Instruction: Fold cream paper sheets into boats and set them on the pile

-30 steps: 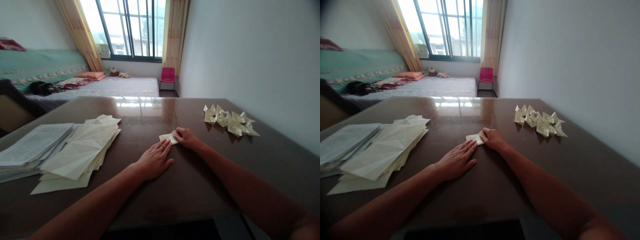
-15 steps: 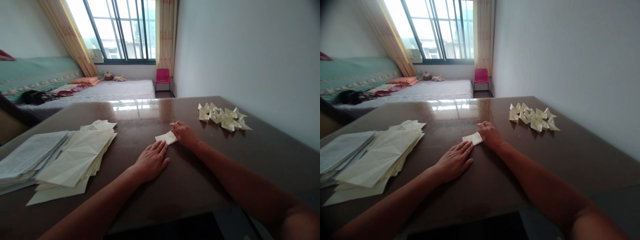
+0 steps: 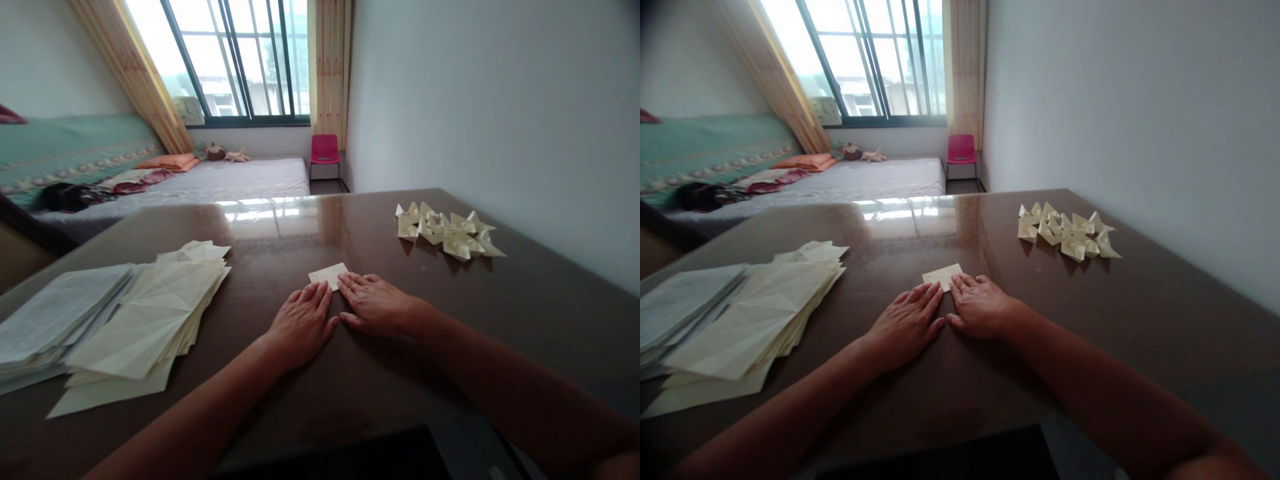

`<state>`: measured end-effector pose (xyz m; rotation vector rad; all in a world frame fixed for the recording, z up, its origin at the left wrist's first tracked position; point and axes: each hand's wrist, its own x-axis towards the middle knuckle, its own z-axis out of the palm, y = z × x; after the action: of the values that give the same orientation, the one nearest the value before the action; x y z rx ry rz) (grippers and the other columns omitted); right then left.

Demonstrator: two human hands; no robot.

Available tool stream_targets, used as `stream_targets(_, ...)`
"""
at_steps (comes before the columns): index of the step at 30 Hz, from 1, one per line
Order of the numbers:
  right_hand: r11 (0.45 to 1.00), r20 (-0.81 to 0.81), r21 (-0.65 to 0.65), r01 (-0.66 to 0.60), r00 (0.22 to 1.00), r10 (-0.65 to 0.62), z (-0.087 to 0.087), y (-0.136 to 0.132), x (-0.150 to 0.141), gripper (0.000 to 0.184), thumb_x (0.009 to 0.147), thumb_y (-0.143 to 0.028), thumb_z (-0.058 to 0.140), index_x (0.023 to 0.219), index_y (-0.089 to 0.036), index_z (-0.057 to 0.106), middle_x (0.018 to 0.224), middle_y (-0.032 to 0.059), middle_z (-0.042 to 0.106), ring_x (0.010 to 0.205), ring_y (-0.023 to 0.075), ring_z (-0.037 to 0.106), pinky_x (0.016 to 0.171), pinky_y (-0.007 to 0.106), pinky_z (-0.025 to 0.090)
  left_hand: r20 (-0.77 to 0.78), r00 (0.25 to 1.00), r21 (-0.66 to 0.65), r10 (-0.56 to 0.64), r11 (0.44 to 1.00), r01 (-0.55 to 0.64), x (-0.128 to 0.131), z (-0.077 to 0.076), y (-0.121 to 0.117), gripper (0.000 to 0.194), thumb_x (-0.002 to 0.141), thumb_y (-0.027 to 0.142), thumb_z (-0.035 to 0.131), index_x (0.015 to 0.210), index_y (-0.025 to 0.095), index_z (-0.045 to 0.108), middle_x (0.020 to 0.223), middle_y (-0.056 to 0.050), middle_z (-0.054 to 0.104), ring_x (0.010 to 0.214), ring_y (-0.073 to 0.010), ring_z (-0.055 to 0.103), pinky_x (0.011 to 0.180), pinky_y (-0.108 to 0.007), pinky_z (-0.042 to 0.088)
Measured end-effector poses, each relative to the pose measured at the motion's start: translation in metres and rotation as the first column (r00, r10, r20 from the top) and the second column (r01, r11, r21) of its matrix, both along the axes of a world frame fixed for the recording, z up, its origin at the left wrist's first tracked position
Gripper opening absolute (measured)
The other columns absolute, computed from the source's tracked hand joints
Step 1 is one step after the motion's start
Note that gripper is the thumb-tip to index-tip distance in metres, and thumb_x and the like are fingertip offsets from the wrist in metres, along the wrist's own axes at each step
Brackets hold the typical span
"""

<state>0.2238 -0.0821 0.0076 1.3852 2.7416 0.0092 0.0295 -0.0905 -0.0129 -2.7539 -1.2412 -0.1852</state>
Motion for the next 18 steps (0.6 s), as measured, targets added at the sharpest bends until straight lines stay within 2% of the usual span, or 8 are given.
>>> stream_targets(3,0.998,-0.01,-0.025,0.051,0.999,-0.051,0.007,-0.002,0.003,0.078,0.088,-0.062,0.035,0.14,-0.003,0.04,0.145,0.0234,0.035,0.136,0.0344,0.032,0.104,0.048,0.031,-0.017,0.999,0.014,0.028,1.0,-0.028,0.0,0.005,-0.003,0.053,0.093,0.045,0.036,0.135,0.014,0.044,0.141,-0.014,0.046,0.127,-0.0277,0.042,0.1,-0.041,0.037)
stream_targets(8,0.992,0.012,-0.009,0.127,0.992,-0.127,0.013,-0.005,0.0,0.074,0.087,-0.061,0.037,0.135,-0.005,0.047,0.142,0.0231,0.041,0.129,0.0383,0.039,0.1,0.056,0.031,-0.012,0.999,0.067,0.045,0.997,-0.044,-0.001,0.017,-0.005,0.038,0.093,0.036,0.04,0.122,0.017,0.055,0.127,-0.011,0.058,0.114,-0.0262,0.051,0.092,-0.041,0.041)
stream_targets(12,0.988,0.027,0.043,0.151,0.988,-0.152,0.012,-0.004,-0.001,0.069,0.089,-0.058,0.036,0.127,-0.003,0.055,0.134,0.026,0.049,0.125,0.0377,0.043,0.097,0.056,0.032,-0.013,0.998,0.075,0.056,0.996,-0.055,-0.001,0.023,-0.004,0.032,0.094,0.029,0.037,0.108,0.016,0.063,0.11,-0.01,0.066,0.099,-0.0246,0.057,0.088,-0.041,0.042)
stream_targets(15,0.992,0.013,0.075,0.105,0.994,-0.106,0.01,-0.004,-0.003,0.065,0.09,-0.057,0.038,0.126,-0.006,0.056,0.137,0.024,0.048,0.13,0.0362,0.037,0.101,0.055,0.028,-0.013,0.999,0.076,0.048,0.996,-0.047,-0.001,0.024,-0.002,0.032,0.094,0.027,0.037,0.104,0.015,0.064,0.106,-0.01,0.067,0.1,-0.0251,0.057,0.088,-0.042,0.043)
stream_targets(18,0.996,-0.031,0.09,0.005,1.0,-0.002,0.008,-0.005,-0.006,0.06,0.091,-0.053,0.038,0.136,-0.013,0.047,0.142,0.0179,0.043,0.134,0.0322,0.034,0.105,0.052,0.025,-0.015,0.999,0.087,0.033,0.996,-0.032,-0.001,0.023,-0.002,0.03,0.093,0.026,0.038,0.101,0.017,0.065,0.106,-0.009,0.066,0.1,-0.0246,0.056,0.087,-0.041,0.043)
